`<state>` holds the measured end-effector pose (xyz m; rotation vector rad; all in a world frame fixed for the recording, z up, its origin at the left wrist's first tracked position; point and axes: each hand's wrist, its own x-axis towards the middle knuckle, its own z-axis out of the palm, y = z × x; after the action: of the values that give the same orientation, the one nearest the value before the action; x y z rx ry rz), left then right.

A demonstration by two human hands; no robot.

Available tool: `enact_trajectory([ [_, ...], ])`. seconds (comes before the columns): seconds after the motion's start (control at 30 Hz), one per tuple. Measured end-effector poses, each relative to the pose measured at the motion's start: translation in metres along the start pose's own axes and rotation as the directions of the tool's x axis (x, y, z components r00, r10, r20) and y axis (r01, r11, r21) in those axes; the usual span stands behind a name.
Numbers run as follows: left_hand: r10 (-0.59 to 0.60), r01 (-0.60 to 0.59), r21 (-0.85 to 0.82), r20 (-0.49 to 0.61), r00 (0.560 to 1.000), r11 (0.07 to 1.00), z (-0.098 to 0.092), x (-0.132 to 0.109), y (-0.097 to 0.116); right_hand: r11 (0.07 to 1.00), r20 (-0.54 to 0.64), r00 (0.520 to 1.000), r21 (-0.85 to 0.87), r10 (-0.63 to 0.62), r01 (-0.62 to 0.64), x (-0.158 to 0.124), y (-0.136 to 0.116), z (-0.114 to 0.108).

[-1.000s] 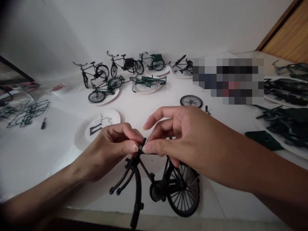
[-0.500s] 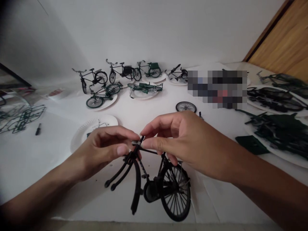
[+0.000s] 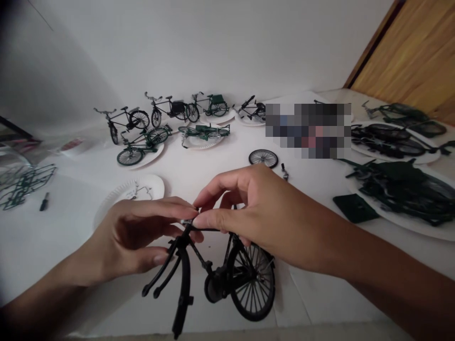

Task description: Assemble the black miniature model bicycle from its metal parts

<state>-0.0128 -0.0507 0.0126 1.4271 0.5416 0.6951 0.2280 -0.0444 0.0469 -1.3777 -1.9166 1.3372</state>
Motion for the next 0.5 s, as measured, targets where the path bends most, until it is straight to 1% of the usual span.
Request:
enact_trajectory([
  [0.1, 0.069, -0.069, 0.075, -0.002, 0.998, 0.995, 0.002, 0.001, -0.002, 1.0, -0.002, 1.0, -0.009, -0.016, 0.016, 0.001, -0.001, 0.0],
  [0.2, 0.114, -0.113, 0.09, -0.005, 0.993, 0.99, 0.003, 0.001, -0.005, 1.0, 0.002, 1.0, -0.008, 0.0, 0.001, 0.001, -0.001, -0.001],
  [0.37, 0.079, -0.078, 0.015, -0.022, 0.997, 0.997, 0.003, 0.0, -0.009, 0.998, 0.045, 0.998, 0.032, 0.047, -0.049, 0.002, 0.002, -0.001],
  [0.5, 0.049, -0.05, -0.039, -0.027, 0.998, 0.998, 0.002, 0.0, -0.011, 0.998, 0.036, 0.998, 0.043, 0.047, -0.049, 0.003, 0.005, 0.001],
])
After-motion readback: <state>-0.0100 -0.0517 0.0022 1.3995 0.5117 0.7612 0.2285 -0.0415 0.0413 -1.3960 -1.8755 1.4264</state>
